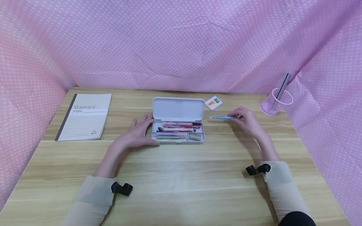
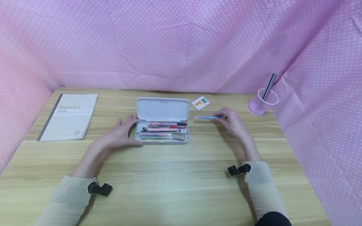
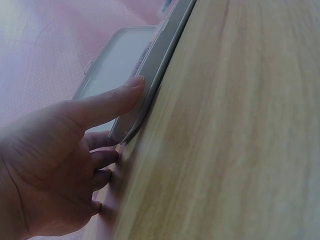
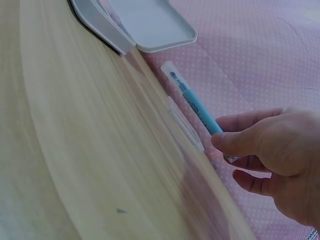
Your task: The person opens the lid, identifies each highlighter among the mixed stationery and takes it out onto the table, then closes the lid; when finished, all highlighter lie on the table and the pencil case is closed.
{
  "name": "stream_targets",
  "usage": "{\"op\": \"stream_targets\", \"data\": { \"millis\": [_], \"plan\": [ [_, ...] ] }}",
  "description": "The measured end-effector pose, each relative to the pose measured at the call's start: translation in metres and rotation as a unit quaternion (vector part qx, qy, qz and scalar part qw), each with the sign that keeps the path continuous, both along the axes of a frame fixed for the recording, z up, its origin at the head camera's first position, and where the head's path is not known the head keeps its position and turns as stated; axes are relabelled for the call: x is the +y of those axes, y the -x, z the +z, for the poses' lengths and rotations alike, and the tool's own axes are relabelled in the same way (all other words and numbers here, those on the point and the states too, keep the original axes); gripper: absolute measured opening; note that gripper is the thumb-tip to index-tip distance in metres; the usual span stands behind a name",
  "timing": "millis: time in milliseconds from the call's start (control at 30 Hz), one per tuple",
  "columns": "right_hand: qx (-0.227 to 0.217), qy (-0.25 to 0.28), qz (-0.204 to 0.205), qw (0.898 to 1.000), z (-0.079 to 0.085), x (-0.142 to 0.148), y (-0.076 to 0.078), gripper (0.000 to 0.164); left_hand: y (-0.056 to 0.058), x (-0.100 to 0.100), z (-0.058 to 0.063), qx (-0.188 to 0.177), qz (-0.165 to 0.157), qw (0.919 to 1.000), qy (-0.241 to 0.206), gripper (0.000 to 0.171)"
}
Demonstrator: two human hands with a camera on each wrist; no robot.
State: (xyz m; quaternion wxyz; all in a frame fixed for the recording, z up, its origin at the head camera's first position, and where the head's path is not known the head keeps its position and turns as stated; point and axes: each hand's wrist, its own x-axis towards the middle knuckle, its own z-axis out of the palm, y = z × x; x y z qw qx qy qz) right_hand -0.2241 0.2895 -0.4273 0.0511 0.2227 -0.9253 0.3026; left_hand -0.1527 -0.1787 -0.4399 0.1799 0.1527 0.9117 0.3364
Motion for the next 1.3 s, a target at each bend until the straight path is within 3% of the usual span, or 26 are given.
{"op": "stream_targets", "data": {
  "millis": [1300],
  "plan": [
    [-0.056,-0.052,0.014,0.997,-0.015,-0.003,0.005,0.021,-0.001,0.001,0.001,-0.001,-0.003,1.0000,0.006,0.104]
  ]
}}
